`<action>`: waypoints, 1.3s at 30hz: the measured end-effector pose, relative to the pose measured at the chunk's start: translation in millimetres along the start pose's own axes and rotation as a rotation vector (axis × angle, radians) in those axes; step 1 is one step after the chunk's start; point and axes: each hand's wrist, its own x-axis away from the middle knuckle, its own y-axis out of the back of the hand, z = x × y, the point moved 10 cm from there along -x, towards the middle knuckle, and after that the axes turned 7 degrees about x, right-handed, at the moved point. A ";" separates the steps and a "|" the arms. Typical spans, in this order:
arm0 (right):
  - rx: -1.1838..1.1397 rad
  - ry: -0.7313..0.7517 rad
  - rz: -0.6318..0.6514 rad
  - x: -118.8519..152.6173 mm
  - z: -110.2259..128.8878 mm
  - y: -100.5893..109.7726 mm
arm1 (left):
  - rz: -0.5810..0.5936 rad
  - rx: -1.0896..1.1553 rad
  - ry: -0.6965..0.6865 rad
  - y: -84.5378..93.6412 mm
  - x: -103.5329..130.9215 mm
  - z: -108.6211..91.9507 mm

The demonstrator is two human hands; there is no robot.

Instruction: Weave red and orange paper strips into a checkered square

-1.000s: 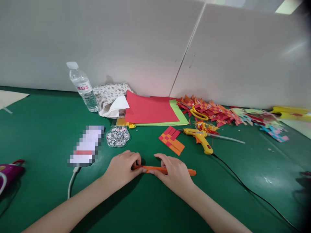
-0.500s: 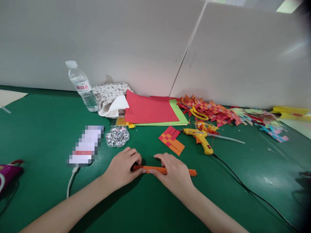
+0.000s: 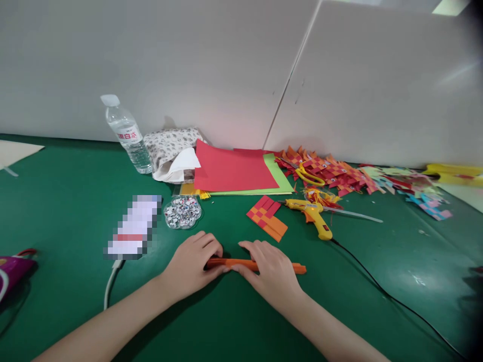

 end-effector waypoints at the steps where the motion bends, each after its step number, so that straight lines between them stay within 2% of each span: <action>1: 0.006 0.020 -0.002 0.7 2.0 0.3 | 0.007 0.005 -0.020 -1.3 0.2 -2.3; 6: -0.012 0.110 0.048 2.6 11.2 0.0 | 0.024 0.020 -0.077 -4.4 2.3 -7.8; 10: -0.041 0.146 0.047 4.3 7.8 8.2 | 0.022 0.113 -0.075 -1.1 4.0 -6.5; 12: -0.065 0.128 0.046 5.1 -0.2 12.6 | 0.028 0.182 -0.015 1.1 4.0 -1.6; 16: -0.166 0.044 0.115 6.0 -18.9 12.8 | 0.059 0.349 0.211 1.7 4.6 16.2; 19: -0.256 0.001 0.178 6.0 -24.3 9.9 | 0.078 0.456 0.295 0.2 4.3 21.9; 28: -0.352 -0.085 0.206 4.2 -39.0 12.3 | 0.071 0.534 0.326 -4.0 3.4 31.2; 36: -0.473 -0.123 0.354 5.5 -44.3 1.8 | 0.097 0.477 0.320 -3.5 3.9 33.8; 39: -0.512 -0.173 0.365 6.4 -49.4 -3.3 | 0.100 0.481 0.332 -1.8 2.9 33.6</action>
